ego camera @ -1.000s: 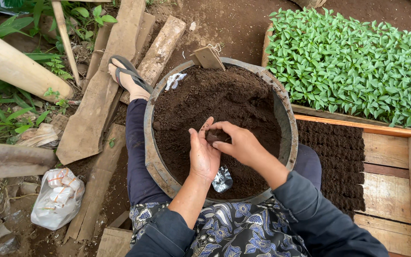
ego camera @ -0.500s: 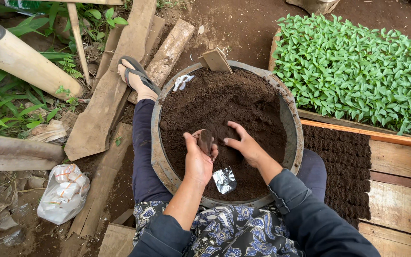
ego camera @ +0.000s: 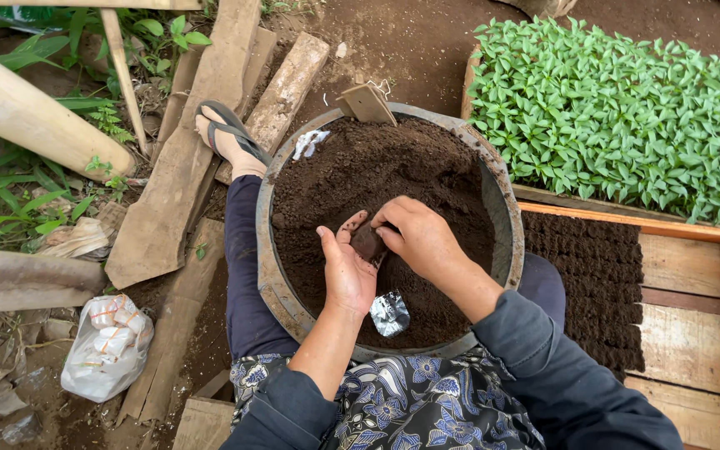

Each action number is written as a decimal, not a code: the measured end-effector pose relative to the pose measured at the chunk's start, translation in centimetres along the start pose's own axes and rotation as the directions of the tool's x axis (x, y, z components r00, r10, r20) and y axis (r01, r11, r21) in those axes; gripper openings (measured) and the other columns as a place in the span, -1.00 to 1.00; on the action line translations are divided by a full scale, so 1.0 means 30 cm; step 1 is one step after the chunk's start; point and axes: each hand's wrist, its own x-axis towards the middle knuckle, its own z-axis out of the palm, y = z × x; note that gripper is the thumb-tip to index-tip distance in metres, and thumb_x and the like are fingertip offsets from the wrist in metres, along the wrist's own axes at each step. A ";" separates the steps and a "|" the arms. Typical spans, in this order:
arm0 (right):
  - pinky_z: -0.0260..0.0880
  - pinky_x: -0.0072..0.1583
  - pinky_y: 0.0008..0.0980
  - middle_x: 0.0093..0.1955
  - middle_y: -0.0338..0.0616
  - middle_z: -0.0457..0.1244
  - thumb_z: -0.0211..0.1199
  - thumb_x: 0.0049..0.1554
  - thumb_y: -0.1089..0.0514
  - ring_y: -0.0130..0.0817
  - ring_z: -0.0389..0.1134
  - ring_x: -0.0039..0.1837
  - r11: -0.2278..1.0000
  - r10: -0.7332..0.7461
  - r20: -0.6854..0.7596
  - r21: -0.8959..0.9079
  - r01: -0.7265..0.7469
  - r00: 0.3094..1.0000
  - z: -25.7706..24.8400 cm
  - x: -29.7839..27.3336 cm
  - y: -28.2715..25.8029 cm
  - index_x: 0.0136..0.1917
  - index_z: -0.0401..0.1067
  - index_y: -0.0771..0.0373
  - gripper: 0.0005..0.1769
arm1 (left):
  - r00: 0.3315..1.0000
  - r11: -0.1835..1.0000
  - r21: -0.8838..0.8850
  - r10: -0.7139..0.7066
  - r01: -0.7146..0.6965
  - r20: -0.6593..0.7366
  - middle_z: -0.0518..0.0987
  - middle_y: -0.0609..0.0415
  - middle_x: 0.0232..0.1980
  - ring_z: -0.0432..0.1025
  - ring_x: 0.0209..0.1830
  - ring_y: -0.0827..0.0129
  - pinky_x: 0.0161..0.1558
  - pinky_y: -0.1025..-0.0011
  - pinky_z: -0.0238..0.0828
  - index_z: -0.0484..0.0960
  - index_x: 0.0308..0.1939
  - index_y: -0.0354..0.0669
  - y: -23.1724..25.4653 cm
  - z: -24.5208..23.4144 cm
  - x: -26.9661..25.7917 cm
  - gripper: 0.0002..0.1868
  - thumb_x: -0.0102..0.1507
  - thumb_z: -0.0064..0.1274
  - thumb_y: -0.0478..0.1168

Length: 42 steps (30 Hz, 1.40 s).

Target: The person scoops soil from a large bucket, wraps it around a small packet, and forms a soil pellet by hand. They then place the finished pellet into a wooden tray filled with soil.

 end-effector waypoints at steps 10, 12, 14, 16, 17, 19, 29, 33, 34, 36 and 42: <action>0.24 0.12 -0.20 0.00 -0.12 0.29 0.27 -0.17 -0.10 -0.04 0.25 0.12 0.891 0.295 0.247 0.277 -0.359 0.923 -0.102 -0.028 0.125 0.08 0.29 -0.12 -0.48 | 0.999 1.000 0.010 -0.005 0.004 0.043 0.41 -0.02 -0.03 0.28 -0.02 0.32 0.11 0.44 0.22 0.31 0.15 -0.20 -0.134 0.150 0.057 -0.16 0.15 -0.59 0.38; 0.24 0.13 -0.27 -0.01 -0.18 0.29 0.25 -0.15 -0.08 -0.13 0.26 0.12 0.866 0.382 0.161 0.282 -0.413 0.910 -0.081 -0.053 0.213 0.05 0.35 -0.15 -0.56 | 0.990 0.994 0.090 -0.070 0.059 0.120 0.20 -0.08 0.24 0.13 0.21 0.12 0.24 0.30 0.03 0.11 0.29 -0.16 -0.188 0.166 0.089 -0.19 0.18 -0.61 0.34; 0.25 0.13 -0.27 0.00 -0.17 0.29 0.24 -0.14 -0.09 -0.14 0.26 0.12 0.846 0.438 0.116 0.284 -0.452 0.892 -0.118 -0.092 0.296 0.06 0.34 -0.15 -0.55 | 0.973 0.907 0.418 -0.141 0.052 0.185 0.08 -0.17 0.30 0.02 0.26 -0.03 0.26 0.16 -0.07 0.06 0.31 -0.18 -0.189 0.188 0.090 -0.32 0.23 -0.55 0.16; 0.25 0.13 -0.28 0.00 -0.16 0.28 0.23 -0.13 -0.09 -0.15 0.26 0.12 0.817 0.506 0.064 0.285 -0.501 0.860 -0.177 -0.162 0.389 0.08 0.33 -0.16 -0.55 | 0.940 0.717 0.697 -0.242 0.006 0.240 -0.04 -0.26 0.35 -0.10 0.32 -0.17 0.28 0.02 -0.17 0.01 0.32 -0.19 -0.226 0.162 0.132 -0.43 0.28 -0.49 -0.01; 0.25 0.13 -0.24 -0.02 -0.12 0.28 0.22 -0.12 -0.09 -0.11 0.26 0.11 0.808 0.543 0.006 0.268 -0.524 0.840 -0.214 -0.211 0.436 0.09 0.33 -0.16 -0.54 | 0.891 0.255 0.911 -0.241 -0.324 0.384 0.11 -0.04 0.27 0.03 0.28 0.05 0.23 0.16 -0.02 0.17 0.24 -0.02 -0.260 0.122 0.173 -0.53 0.24 -0.35 -0.12; 0.25 0.12 -0.21 -0.03 -0.08 0.29 0.21 -0.11 -0.09 -0.08 0.26 0.10 0.772 0.615 -0.073 0.260 -0.580 0.785 -0.288 -0.330 0.529 0.10 0.32 -0.16 -0.54 | 0.776 -0.256 0.745 -0.362 -0.616 0.516 0.26 0.17 0.19 0.15 0.24 0.27 0.17 0.29 0.13 0.32 0.16 0.16 -0.314 0.062 0.232 -0.57 0.20 -0.22 -0.24; 0.21 0.16 -0.14 0.02 0.00 0.26 0.19 0.00 -0.07 -0.02 0.24 0.12 0.258 0.937 -0.282 0.162 -0.952 0.206 -0.344 -1.284 0.965 0.18 0.27 -0.05 -0.53 | 0.583 -0.619 0.148 -0.594 -0.772 0.555 0.42 0.36 -0.02 0.17 0.24 0.42 0.21 0.36 0.10 0.45 -0.44 0.14 -0.367 0.085 0.287 -0.87 0.00 0.08 -0.07; 0.23 0.16 -0.17 0.02 -0.01 0.26 0.19 -0.01 -0.09 -0.08 0.24 0.14 0.070 0.971 -0.237 0.143 -0.987 0.034 -0.140 -1.552 1.118 0.20 0.26 -0.05 -0.51 | 0.590 -0.596 0.284 -0.413 -0.751 0.694 0.48 0.40 -0.28 0.34 -0.01 0.52 0.16 0.52 0.17 0.49 -0.38 0.15 -0.320 0.106 0.226 -0.89 0.07 0.08 -0.05; 0.23 0.16 -0.17 0.02 -0.01 0.26 0.19 -0.01 -0.09 -0.08 0.24 0.14 0.067 0.972 -0.234 0.155 -0.986 0.029 -0.129 -1.547 1.103 0.20 0.26 -0.05 -0.51 | 0.584 -0.599 0.272 -0.421 -0.754 0.694 0.48 0.40 -0.28 0.34 -0.01 0.52 0.16 0.52 0.17 0.49 -0.38 0.15 -0.322 0.159 0.169 -0.89 0.07 0.08 -0.05; 0.26 -0.10 -0.07 -0.02 0.14 0.22 0.09 0.09 0.09 0.07 0.25 -0.07 0.039 0.991 -0.136 0.327 -0.944 -0.006 -0.106 -1.530 1.069 0.20 0.18 0.27 -0.56 | 0.877 -0.583 0.658 -0.253 -0.476 0.409 0.52 0.16 -0.33 0.37 -0.34 0.29 -0.28 0.34 0.21 0.47 -0.33 -0.03 -0.320 0.260 0.052 -0.93 0.15 -0.02 -0.18; -0.03 0.30 -0.11 0.38 0.05 -0.09 -0.15 0.13 0.02 0.05 -0.06 0.36 0.040 0.996 0.057 0.406 -0.913 0.069 0.101 -1.599 1.224 0.37 -0.02 0.20 -0.44 | 0.996 -0.259 0.963 -0.063 -0.074 0.059 0.46 0.16 -0.31 0.31 -0.38 0.48 -0.26 0.52 0.23 0.50 -0.10 -0.09 -0.343 0.348 -0.094 -0.80 0.20 -0.09 -0.30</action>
